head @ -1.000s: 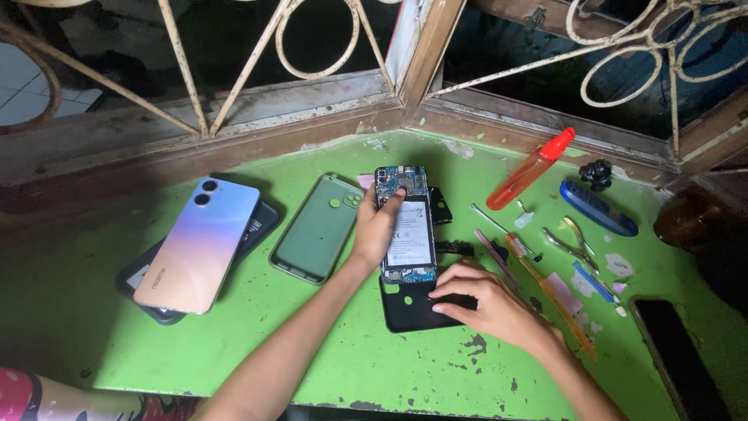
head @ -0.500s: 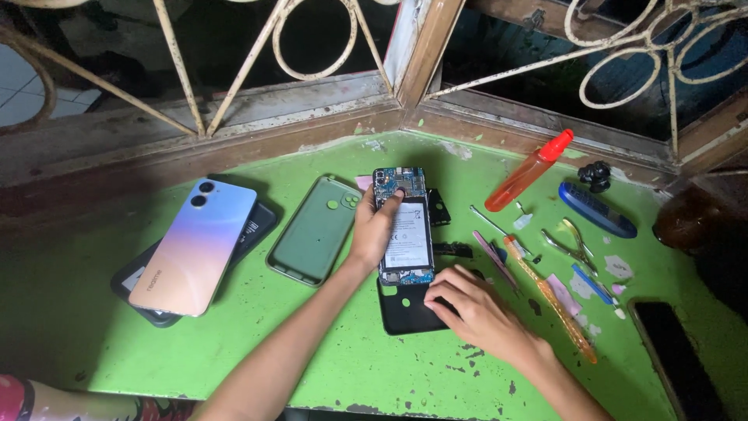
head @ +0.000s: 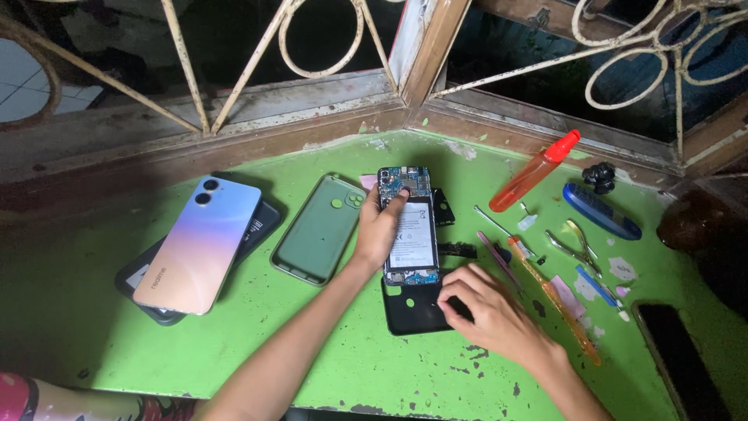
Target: Disassembling a smartphone by removing small components and disconnecting ribbon cables from the motherboard using a prying tool.
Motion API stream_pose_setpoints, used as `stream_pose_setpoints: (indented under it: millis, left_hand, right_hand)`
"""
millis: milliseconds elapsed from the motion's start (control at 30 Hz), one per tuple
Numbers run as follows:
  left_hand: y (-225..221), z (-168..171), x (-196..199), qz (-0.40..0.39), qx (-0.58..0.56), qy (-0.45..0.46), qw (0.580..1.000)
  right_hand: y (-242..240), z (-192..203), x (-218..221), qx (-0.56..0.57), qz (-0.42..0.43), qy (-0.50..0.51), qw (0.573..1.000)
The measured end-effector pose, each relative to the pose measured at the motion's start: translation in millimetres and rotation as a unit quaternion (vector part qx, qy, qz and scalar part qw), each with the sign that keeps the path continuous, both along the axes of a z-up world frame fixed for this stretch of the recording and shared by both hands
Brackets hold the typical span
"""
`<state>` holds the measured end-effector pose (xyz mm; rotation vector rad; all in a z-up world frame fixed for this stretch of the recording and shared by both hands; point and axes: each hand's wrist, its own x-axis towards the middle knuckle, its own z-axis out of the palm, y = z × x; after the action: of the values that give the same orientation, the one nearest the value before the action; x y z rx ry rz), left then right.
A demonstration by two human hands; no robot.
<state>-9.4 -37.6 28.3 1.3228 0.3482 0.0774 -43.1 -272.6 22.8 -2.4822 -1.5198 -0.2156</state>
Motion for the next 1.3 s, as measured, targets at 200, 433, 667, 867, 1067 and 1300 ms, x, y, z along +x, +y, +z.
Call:
stream_pose_setpoints:
  millis: [200,433,667,867,1067,1300]
  left_hand:
    - [0,-1,1,0.004,-0.003,-0.005,1.000]
    - [0,-3,2,0.005,-0.010,-0.007,1.000]
    - [-1,-3,3,0.006,-0.008,0.000,1.000]
    - [-1,-6,4,0.010,-0.017,-0.004,1.000]
    - [-1,-3,2,0.014,-0.025,-0.010,1.000]
    - [-1,-8,7,0.024,-0.043,0.005,0.999]
  right_hand:
    - [-1,12,7,0.014,-0.005,0.076,0.997]
    - [10,15,-7,0.012,-0.036,0.105,0.994]
    - [6,9,-6,0.043,-0.019,0.092,0.995]
    - [-5,6,-6,0.091,-0.058,0.132,0.985]
    - [-4,-1,-7,0.126,-0.058,0.118,0.983]
    - [3,2,-12,0.145,-0.036,0.090,0.985]
